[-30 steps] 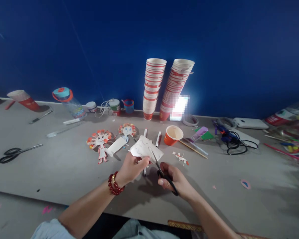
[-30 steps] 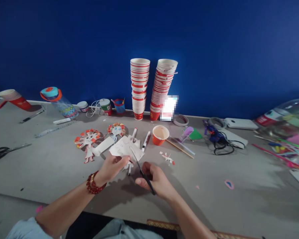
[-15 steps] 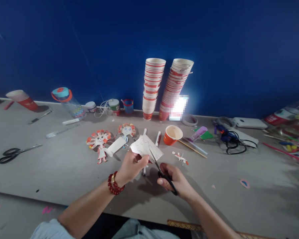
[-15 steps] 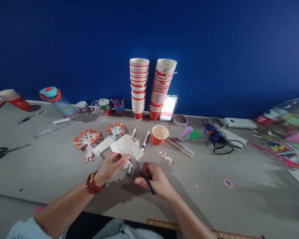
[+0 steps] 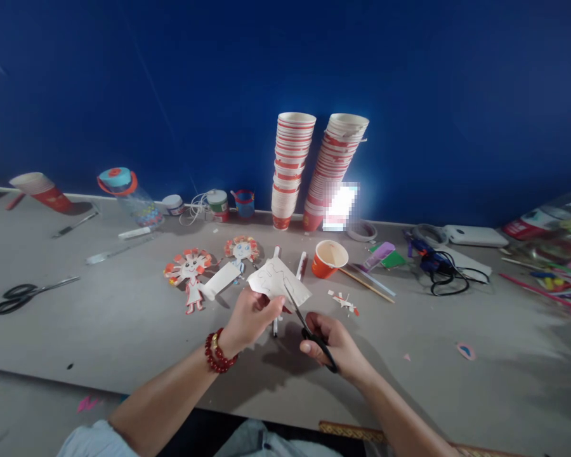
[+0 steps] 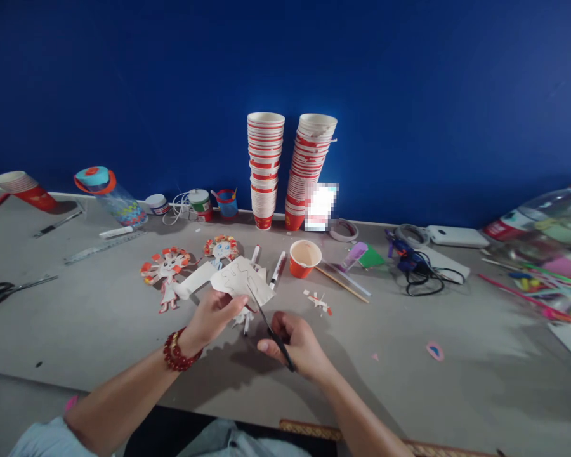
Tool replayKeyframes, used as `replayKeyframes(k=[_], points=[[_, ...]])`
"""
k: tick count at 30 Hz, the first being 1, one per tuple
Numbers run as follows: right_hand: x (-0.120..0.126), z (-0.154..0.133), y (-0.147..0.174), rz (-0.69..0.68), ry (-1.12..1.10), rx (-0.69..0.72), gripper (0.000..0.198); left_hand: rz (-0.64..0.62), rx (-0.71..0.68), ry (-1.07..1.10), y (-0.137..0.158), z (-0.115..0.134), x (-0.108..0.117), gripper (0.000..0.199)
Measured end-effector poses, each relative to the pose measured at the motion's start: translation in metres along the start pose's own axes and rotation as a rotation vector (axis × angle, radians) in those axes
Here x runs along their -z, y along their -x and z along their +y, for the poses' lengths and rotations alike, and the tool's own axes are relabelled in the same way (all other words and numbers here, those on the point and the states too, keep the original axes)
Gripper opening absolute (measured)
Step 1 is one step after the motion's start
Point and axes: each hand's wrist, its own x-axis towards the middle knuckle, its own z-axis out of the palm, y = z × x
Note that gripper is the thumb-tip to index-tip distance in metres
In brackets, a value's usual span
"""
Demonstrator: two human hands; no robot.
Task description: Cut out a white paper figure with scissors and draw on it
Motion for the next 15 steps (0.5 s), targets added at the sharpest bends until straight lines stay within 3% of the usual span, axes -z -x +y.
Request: replayKeyframes(k=[15], points=[[0.0022,0.0002,-0.0019,0.015,0.098,0.054,0.061,-0.01,0.012,0.01,0.0001,-0.0029,0.0004,0.018]])
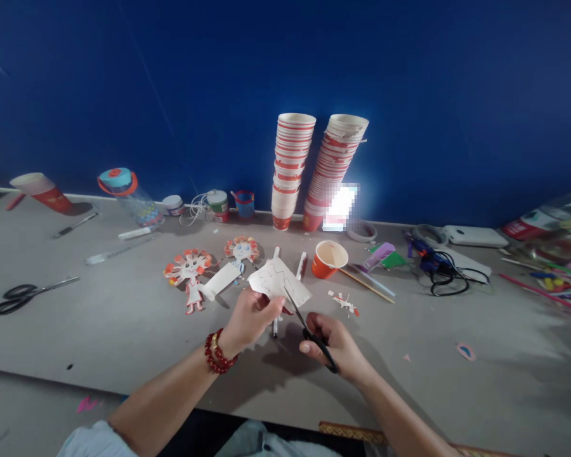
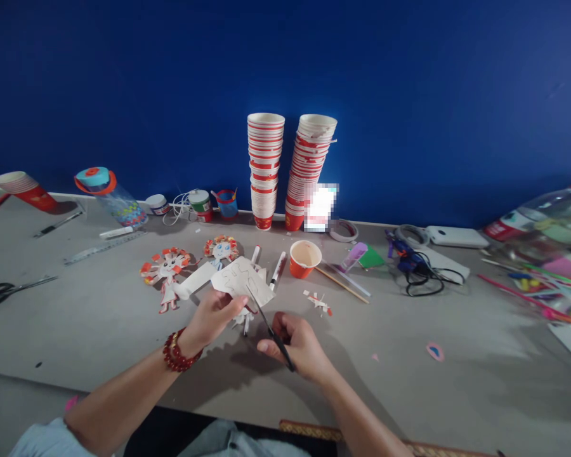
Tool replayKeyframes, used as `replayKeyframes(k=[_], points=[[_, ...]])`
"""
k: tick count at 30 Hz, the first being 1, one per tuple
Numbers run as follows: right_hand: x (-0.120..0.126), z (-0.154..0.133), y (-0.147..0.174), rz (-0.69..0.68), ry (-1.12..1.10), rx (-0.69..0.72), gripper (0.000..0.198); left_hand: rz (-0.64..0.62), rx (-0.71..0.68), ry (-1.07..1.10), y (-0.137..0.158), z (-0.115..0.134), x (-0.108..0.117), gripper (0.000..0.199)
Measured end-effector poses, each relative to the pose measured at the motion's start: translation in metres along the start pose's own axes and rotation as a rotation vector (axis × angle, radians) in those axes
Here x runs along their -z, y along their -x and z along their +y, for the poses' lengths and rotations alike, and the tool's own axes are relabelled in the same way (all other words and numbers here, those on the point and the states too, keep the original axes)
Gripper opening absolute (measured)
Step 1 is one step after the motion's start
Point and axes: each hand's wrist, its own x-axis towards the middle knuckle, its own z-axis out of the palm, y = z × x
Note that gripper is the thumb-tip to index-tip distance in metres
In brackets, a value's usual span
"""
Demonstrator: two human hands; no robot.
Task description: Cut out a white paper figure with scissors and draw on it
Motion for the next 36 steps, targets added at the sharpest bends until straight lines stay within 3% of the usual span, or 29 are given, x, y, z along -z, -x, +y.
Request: replayKeyframes(k=[17,32,36], points=[[-0.0049,0.0027,0.0012,-0.024,-0.106,-0.028,0.064,0.002,-0.064,0.026,0.0,0.0067,-0.0041,0.014],[-0.0028,0.0032,0.0021,-0.003,-0.044,0.041,0.065,0.01,-0.068,0.041,0.0015,0.0091,-0.0058,0.013],[-0.0054,0.004,0.002,-0.034,-0.15,-0.018,0.064,0.032,-0.086,0.06,0.0021,0.0085,-0.0076,0.011]])
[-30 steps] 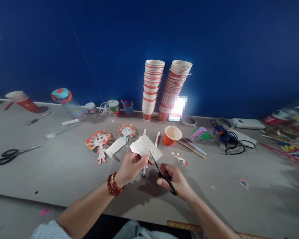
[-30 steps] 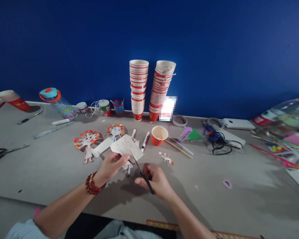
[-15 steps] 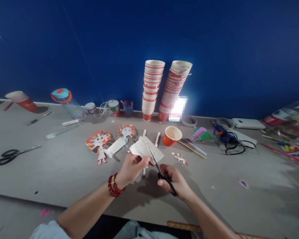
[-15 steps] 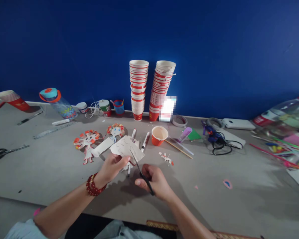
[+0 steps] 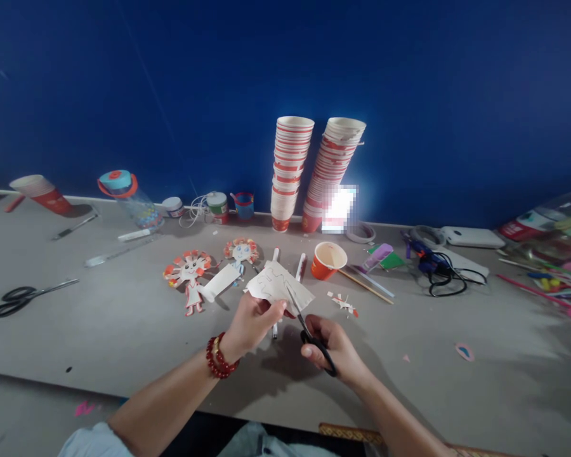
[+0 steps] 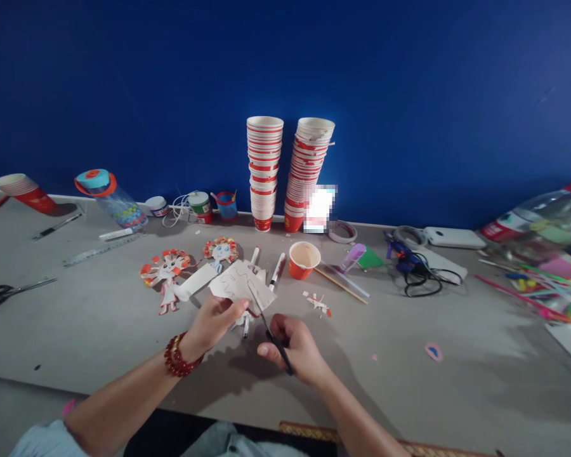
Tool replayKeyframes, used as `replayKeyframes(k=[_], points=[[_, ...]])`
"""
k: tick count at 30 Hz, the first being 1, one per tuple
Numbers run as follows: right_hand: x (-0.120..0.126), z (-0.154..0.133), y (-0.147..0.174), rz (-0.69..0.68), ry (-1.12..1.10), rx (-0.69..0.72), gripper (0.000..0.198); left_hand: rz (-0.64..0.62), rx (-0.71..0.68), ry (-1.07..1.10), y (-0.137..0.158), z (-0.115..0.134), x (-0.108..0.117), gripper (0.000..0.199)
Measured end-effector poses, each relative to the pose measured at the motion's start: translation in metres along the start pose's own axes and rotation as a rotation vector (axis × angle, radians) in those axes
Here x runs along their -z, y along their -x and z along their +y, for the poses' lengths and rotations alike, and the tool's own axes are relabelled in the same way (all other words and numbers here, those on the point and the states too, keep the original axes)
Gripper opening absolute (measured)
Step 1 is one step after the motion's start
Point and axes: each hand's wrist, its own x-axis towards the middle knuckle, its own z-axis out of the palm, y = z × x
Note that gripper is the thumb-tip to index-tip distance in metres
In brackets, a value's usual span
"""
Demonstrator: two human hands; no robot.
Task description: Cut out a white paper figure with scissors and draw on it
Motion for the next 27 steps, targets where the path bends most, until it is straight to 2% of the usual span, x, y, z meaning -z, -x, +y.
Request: replayKeyframes(k=[3,6,13,20,27], points=[[-0.002,-0.001,0.0,-0.041,-0.093,-0.041,0.064,0.006,0.011,0.037,0.001,-0.001,-0.003,0.012],[-0.003,-0.004,0.0,-0.062,-0.12,-0.024,0.064,0.011,0.006,0.06,0.004,-0.002,-0.005,0.016],[-0.003,-0.012,0.0,-0.11,-0.139,0.026,0.062,0.01,-0.037,-0.01,0.008,0.0,-0.007,0.014],[0.0,-0.008,0.0,-0.166,-0.166,0.043,0.06,-0.004,-0.077,-0.072,0.009,-0.003,-0.004,0.014],[-0.002,-0.007,0.001,-0.113,-0.115,0.019,0.063,-0.004,-0.054,-0.068,0.008,-0.003,-0.004,0.017]])
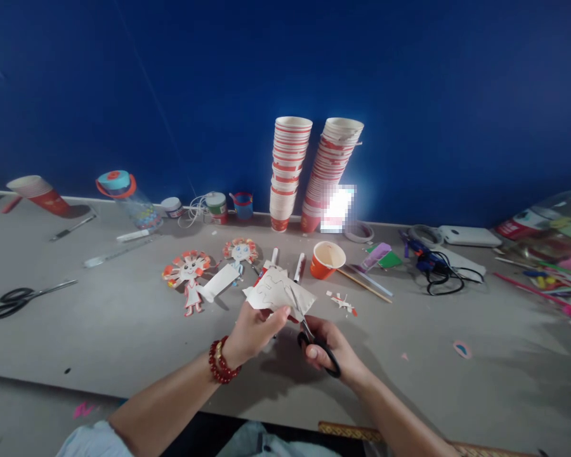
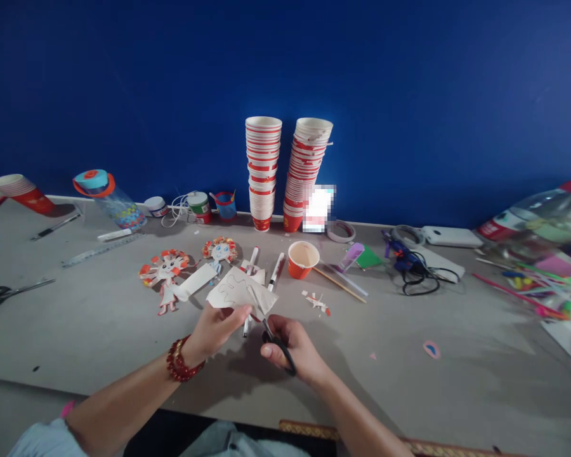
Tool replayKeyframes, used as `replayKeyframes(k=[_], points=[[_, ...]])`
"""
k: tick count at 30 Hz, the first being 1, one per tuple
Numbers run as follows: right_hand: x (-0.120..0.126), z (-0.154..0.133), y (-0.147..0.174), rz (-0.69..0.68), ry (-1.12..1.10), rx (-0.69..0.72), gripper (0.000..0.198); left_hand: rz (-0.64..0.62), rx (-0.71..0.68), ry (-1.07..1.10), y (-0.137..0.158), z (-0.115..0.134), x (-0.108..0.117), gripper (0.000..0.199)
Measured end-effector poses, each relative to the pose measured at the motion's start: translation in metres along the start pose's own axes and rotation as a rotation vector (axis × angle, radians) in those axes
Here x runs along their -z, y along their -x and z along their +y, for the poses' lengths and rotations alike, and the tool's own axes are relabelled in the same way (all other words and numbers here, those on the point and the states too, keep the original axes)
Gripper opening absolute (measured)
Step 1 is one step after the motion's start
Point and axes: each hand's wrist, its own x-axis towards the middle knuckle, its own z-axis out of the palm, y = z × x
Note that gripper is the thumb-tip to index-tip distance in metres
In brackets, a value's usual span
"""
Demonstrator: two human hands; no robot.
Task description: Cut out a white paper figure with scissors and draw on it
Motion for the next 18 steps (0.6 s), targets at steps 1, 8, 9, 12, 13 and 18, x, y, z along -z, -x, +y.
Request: replayKeyframes(k=[1,8,9,12,13,18], points=[[-0.0007,-0.0004,-0.0001,0.01,0.012,0.0,0.064,0.003,0.006,0.003,0.0001,0.0012,-0.0005,0.018],[-0.0027,-0.0011,-0.0004,0.057,0.03,-0.004,0.066,0.033,0.008,0.0,0.0019,0.0035,-0.0036,0.019],[-0.0028,-0.0011,-0.0004,0.056,0.024,-0.001,0.066,0.038,0.005,-0.002,0.0022,0.003,-0.0038,0.019],[-0.0033,-0.0012,-0.0005,0.058,0.005,0.01,0.065,0.043,0.007,-0.003,0.003,0.0007,-0.0042,0.018],[-0.0036,-0.001,-0.0005,0.059,0.001,0.016,0.065,0.044,0.01,-0.002,0.0033,-0.0003,-0.0043,0.018],[-0.0045,0.0016,-0.0009,0.077,0.001,0.015,0.065,0.075,0.022,0.004,0.0054,-0.0047,-0.006,0.021]])
